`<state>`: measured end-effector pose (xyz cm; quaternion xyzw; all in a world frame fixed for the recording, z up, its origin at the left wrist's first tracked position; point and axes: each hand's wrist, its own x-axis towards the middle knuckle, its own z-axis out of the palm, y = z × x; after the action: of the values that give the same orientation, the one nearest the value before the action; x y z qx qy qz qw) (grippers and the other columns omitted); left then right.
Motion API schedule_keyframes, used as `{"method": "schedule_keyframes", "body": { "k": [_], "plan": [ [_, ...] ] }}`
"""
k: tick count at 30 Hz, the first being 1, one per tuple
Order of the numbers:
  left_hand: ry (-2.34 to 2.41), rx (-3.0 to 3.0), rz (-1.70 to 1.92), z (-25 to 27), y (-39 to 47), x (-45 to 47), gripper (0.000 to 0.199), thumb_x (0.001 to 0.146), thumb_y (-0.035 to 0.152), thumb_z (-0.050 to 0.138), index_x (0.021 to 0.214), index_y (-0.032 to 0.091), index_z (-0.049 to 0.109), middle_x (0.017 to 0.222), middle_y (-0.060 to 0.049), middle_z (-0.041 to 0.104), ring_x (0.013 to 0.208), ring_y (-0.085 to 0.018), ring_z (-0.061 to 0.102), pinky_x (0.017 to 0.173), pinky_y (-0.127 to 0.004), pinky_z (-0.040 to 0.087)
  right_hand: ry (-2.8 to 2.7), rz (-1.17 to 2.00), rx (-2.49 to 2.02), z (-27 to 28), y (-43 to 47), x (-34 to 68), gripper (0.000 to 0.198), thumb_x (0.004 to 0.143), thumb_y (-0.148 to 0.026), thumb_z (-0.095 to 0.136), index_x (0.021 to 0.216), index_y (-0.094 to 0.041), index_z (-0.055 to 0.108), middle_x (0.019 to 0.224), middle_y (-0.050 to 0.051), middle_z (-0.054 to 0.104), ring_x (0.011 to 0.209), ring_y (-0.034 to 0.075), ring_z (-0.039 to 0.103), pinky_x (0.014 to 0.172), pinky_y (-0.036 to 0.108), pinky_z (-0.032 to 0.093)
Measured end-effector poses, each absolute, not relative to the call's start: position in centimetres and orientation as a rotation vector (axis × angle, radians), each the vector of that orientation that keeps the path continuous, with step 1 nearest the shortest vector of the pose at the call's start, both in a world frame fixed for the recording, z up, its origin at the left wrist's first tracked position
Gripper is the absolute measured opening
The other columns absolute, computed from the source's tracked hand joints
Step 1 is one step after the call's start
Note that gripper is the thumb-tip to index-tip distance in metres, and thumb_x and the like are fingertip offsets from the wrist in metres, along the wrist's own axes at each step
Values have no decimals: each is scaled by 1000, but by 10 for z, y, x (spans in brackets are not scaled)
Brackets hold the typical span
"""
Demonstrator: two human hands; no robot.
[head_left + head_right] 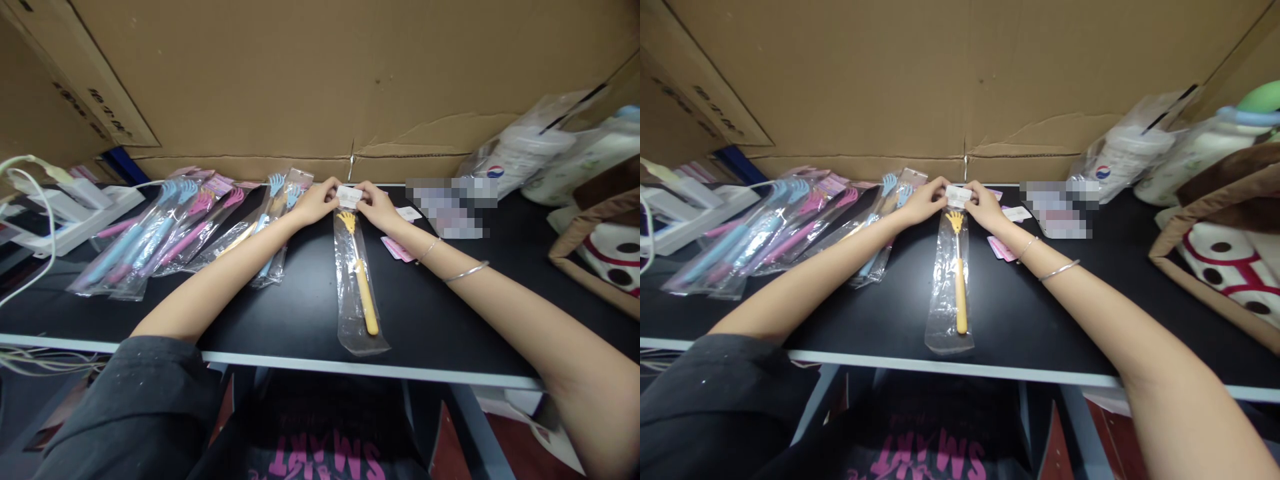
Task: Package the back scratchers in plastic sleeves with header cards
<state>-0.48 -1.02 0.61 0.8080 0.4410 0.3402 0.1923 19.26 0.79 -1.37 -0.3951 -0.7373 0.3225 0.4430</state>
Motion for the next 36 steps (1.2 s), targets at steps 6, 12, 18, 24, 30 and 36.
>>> {"method": "schedule_keyframes", "body": {
  "k": [6, 12, 18, 24, 30, 36],
  "plan": [
    [1252, 2262, 945, 7, -11, -5, 30, 83, 17, 53, 113, 16, 59, 93, -2, 72, 87, -16, 66, 82, -28, 47, -1817, 803, -990, -13, 6, 191, 27, 65, -12, 55, 90, -23, 52, 87, 2, 69, 86, 21, 66, 81, 35, 50],
    [1238, 2270, 959, 5, -9, -5, 29, 84, 17, 53, 111, 18, 59, 92, -2, 72, 87, -16, 66, 81, -28, 47, -1813, 793, -979, -13, 5, 191, 27, 64, -13, 55, 89, -23, 52, 87, 2, 69, 85, 21, 65, 81, 36, 50],
    [1260, 2262, 941, 5, -9, -5, 29, 84, 18, 54, 112, 18, 59, 93, -2, 73, 87, -17, 66, 83, -28, 47, -1814, 794, -978, -14, 6, 192, 28, 64, -13, 54, 90, -23, 53, 87, 1, 69, 86, 21, 65, 82, 35, 50],
    [1278, 2255, 915, 7, -11, -5, 30, 84, 18, 53, 114, 17, 59, 94, -3, 73, 88, -17, 67, 83, -29, 48, -1811, 809, -989, -15, 7, 191, 27, 66, -12, 55, 91, -23, 53, 88, 1, 69, 85, 21, 65, 83, 36, 50],
    [1263, 2260, 902, 8, -12, -5, 31, 85, 18, 53, 115, 16, 58, 97, -4, 72, 91, -18, 67, 86, -29, 48, -1830, 785, -993, -13, 5, 191, 26, 66, -13, 56, 90, -23, 52, 84, 0, 68, 81, 19, 64, 80, 34, 50],
    [1256, 2264, 918, 6, -10, -6, 30, 84, 18, 54, 113, 18, 59, 94, -2, 72, 89, -17, 66, 84, -28, 47, -1843, 771, -1001, -12, 5, 192, 25, 67, -14, 57, 90, -23, 52, 84, 0, 67, 81, 19, 63, 78, 33, 49]
  ]
}}
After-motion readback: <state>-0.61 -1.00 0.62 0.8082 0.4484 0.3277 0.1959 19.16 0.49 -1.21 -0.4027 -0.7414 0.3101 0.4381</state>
